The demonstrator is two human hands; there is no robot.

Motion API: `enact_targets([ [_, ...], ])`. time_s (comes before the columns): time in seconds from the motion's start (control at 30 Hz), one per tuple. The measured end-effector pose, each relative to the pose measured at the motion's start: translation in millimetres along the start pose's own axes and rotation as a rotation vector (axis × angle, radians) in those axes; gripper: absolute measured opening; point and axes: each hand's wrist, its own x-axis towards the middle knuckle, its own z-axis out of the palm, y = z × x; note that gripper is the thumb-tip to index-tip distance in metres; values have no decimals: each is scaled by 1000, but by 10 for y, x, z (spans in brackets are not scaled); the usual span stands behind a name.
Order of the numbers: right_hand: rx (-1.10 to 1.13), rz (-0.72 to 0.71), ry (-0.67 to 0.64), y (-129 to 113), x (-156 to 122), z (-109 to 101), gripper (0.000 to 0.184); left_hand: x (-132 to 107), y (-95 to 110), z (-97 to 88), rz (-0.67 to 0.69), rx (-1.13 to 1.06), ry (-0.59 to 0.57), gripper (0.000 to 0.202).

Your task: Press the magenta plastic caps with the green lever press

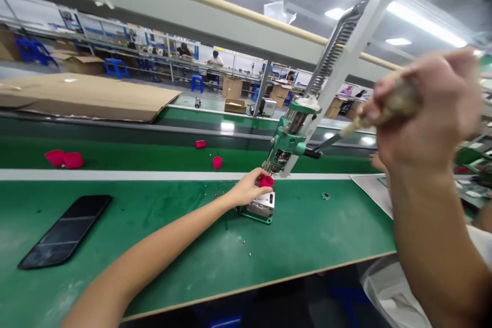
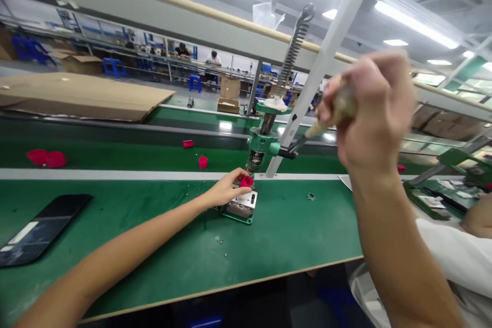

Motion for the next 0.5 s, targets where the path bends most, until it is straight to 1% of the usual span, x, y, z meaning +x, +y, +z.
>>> enact_targets([
  [0.03,-13,-37,-60,138,250,58,20,-14,25,-8,-3,24,17,36],
  [0.1,-9,-63,-78,436,594,130,25,-26,69,-56,-9,81,30,34],
  [0.17,15,-50,-5,679,734,167,23,-3,87,-158,3,194,-17,32],
  [0.23,11,-47,61,822,747,187,18,72,55,-320,27,388,-70,30],
  [0.27,12,-47,83,858,735,194,17,129,16,-421,20,496,-68,28],
  [0.3,14,-41,94,875,723,199,17,193,-40,-530,-3,591,-38,27],
  [0.33,19,-35,109,880,716,203,17,262,-112,-642,-42,666,15,27],
  [0.4,29,-11,117,867,721,208,19,384,-287,-850,-139,747,129,32],
  [0.43,33,1,116,858,729,209,20,424,-382,-937,-178,770,155,34],
  [0.5,37,6,115,841,744,205,23,442,-554,-1078,-228,820,146,36],
])
